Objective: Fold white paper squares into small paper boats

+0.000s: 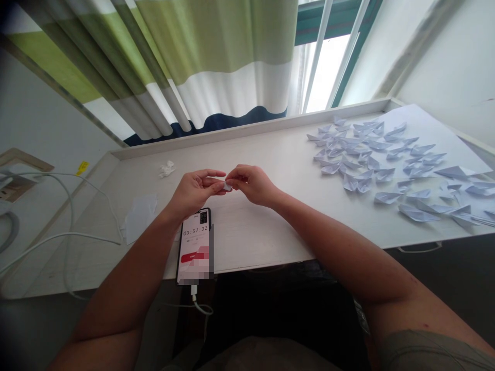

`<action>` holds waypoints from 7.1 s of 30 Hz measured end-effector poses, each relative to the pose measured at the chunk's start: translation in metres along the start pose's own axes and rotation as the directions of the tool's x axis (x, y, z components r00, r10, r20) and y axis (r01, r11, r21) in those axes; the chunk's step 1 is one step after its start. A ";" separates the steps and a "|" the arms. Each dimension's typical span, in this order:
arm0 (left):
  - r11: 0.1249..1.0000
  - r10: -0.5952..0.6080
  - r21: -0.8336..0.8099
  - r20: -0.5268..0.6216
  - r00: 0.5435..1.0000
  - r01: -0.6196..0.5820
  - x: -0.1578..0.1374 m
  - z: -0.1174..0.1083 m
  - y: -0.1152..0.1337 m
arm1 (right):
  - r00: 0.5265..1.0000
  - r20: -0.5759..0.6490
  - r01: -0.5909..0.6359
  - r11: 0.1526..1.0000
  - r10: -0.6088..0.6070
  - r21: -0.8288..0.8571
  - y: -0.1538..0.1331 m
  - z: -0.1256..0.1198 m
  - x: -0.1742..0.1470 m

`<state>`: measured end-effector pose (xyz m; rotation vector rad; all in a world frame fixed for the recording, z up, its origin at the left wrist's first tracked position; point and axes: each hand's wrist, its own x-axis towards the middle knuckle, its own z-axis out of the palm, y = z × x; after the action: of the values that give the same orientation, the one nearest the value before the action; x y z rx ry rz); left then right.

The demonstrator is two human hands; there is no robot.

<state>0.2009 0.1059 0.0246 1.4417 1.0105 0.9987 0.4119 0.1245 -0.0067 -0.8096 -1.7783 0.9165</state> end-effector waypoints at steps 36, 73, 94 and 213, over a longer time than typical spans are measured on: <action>0.951 0.223 0.237 -0.077 0.972 -0.199 0.001 0.010 -0.011 | 0.991 -0.076 -0.103 0.988 0.112 0.115 -0.006 0.003 0.001; 0.991 0.133 0.024 -0.098 0.986 -0.132 0.002 0.015 -0.010 | 0.983 -0.101 0.117 0.951 -0.152 -0.285 -0.003 0.005 -0.003; 0.966 0.084 -0.227 -0.167 0.982 -0.122 -0.003 0.022 0.002 | 0.919 -0.112 0.302 0.858 -0.378 -0.415 -0.013 0.007 -0.008; 0.945 0.276 0.222 -0.148 0.950 -0.240 0.002 0.006 -0.007 | 0.973 -0.169 -0.084 0.921 0.158 0.380 -0.008 0.004 0.007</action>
<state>0.2065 0.1072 0.0168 1.7090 1.0938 1.2626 0.4050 0.1251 0.0023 -0.7401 -1.3383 1.1697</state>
